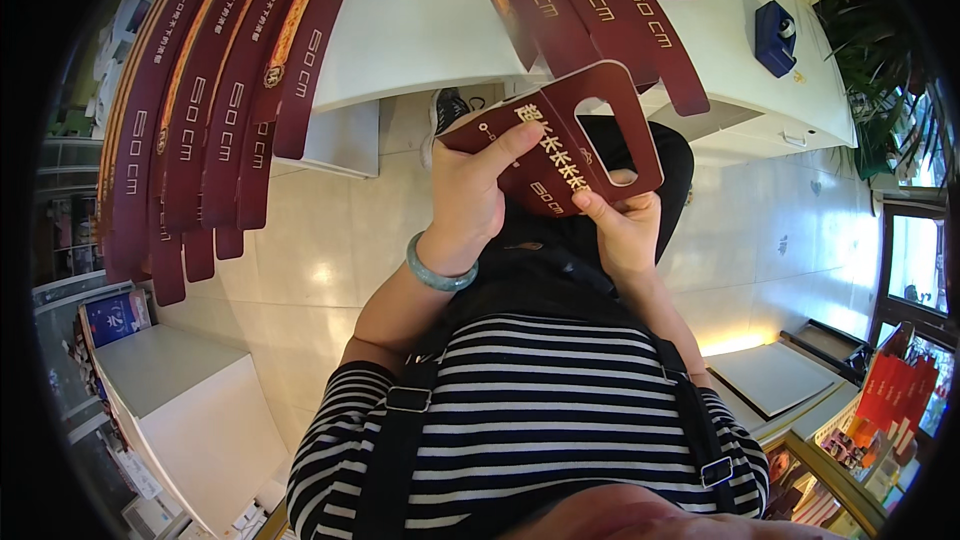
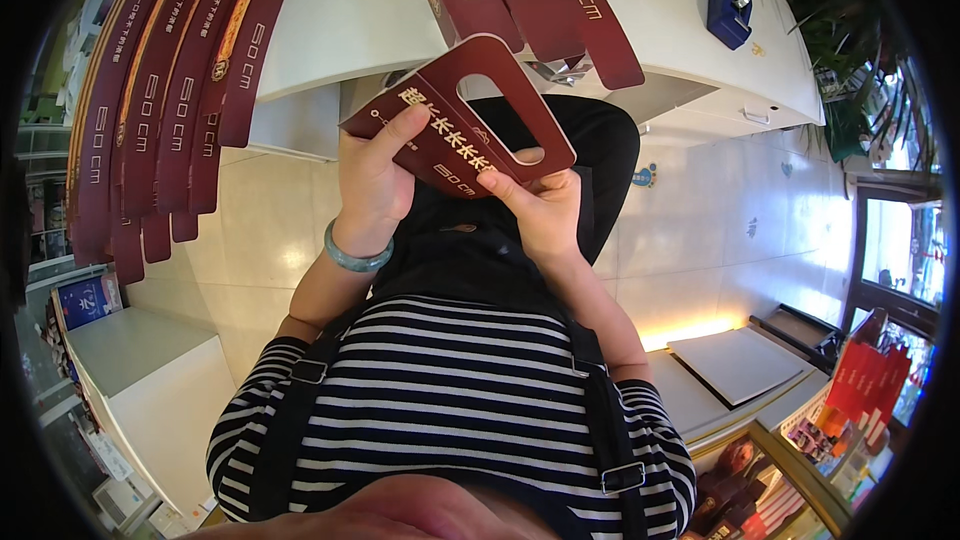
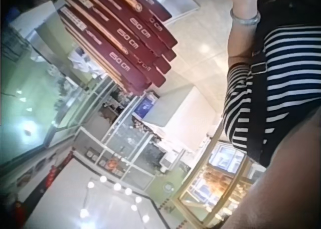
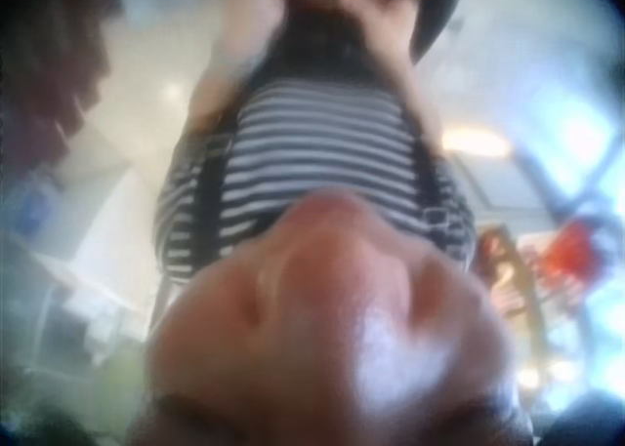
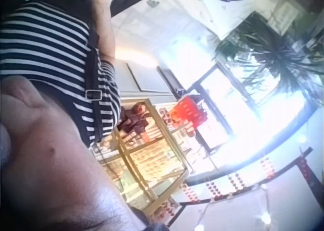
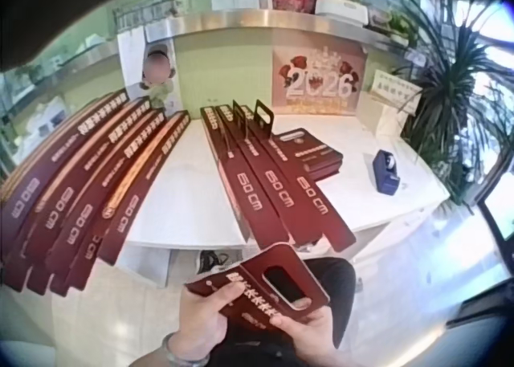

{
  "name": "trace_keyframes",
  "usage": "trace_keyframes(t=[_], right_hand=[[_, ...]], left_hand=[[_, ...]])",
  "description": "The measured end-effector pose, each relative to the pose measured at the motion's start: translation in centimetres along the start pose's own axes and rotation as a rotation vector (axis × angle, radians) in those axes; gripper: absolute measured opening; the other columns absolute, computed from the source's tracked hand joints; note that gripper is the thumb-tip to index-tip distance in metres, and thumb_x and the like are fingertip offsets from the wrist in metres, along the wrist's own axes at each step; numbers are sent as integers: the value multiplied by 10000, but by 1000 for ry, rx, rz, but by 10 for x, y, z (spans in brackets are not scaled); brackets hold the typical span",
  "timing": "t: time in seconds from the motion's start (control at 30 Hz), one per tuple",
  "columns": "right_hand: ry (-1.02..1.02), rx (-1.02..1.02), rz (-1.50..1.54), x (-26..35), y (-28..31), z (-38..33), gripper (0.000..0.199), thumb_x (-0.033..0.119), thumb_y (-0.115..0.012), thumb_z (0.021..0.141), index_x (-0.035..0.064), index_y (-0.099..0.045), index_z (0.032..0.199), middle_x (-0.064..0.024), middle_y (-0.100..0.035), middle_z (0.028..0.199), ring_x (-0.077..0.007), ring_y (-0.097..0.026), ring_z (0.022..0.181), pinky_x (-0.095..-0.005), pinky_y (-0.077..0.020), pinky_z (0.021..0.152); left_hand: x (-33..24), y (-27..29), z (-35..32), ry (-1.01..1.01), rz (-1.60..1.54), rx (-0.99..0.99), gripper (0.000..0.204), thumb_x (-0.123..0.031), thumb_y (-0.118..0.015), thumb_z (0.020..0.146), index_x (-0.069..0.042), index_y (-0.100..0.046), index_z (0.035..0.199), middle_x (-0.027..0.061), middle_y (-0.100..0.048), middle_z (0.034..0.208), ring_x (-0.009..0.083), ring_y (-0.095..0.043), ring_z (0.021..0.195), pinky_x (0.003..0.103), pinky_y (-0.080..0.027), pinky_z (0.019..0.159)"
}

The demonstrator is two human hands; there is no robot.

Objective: The person repeatedly picks up flat maroon cardboard pieces, folds them into rectangular boxes with handles, and places them on a white table. The process is repeated for multiple identical units.

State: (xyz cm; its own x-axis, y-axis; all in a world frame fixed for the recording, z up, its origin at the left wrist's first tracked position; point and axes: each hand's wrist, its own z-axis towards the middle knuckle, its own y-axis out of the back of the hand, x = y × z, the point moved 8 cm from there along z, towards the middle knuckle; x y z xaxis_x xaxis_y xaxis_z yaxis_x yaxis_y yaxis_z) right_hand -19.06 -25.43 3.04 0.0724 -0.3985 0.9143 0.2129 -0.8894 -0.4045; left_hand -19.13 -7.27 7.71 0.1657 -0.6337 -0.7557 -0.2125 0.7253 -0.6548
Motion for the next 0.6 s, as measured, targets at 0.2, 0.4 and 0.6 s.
trace_keyframes(t=[0.2,0.4,0.6], right_hand=[[-193,71,80,-9,30,5,477,-20,-811,806,2,-587,1226,-117,-693,1113,-169,-684,979,-301,-536,906],[457,75,-597,101,-5,9,745,37,-877,743,23,-484,1376,-141,-622,1301,-205,-646,1123,-345,-497,1003],[195,119,-442,90,-13,27,232,-13,-835,794,-29,-703,985,-90,-738,946,-106,-695,826,-232,-559,765]], left_hand=[[-10,5,-5,-115,316,39,131,-4,-803,828,-3,-746,946,74,-753,947,117,-670,810,242,-514,727],[-18,-23,-14,-362,575,193,117,-15,-829,798,-1,-763,893,78,-752,849,117,-647,701,233,-476,638],[-14,-29,-12,-250,604,272,179,-30,-845,779,7,-769,937,81,-753,857,125,-651,672,229,-495,650]])
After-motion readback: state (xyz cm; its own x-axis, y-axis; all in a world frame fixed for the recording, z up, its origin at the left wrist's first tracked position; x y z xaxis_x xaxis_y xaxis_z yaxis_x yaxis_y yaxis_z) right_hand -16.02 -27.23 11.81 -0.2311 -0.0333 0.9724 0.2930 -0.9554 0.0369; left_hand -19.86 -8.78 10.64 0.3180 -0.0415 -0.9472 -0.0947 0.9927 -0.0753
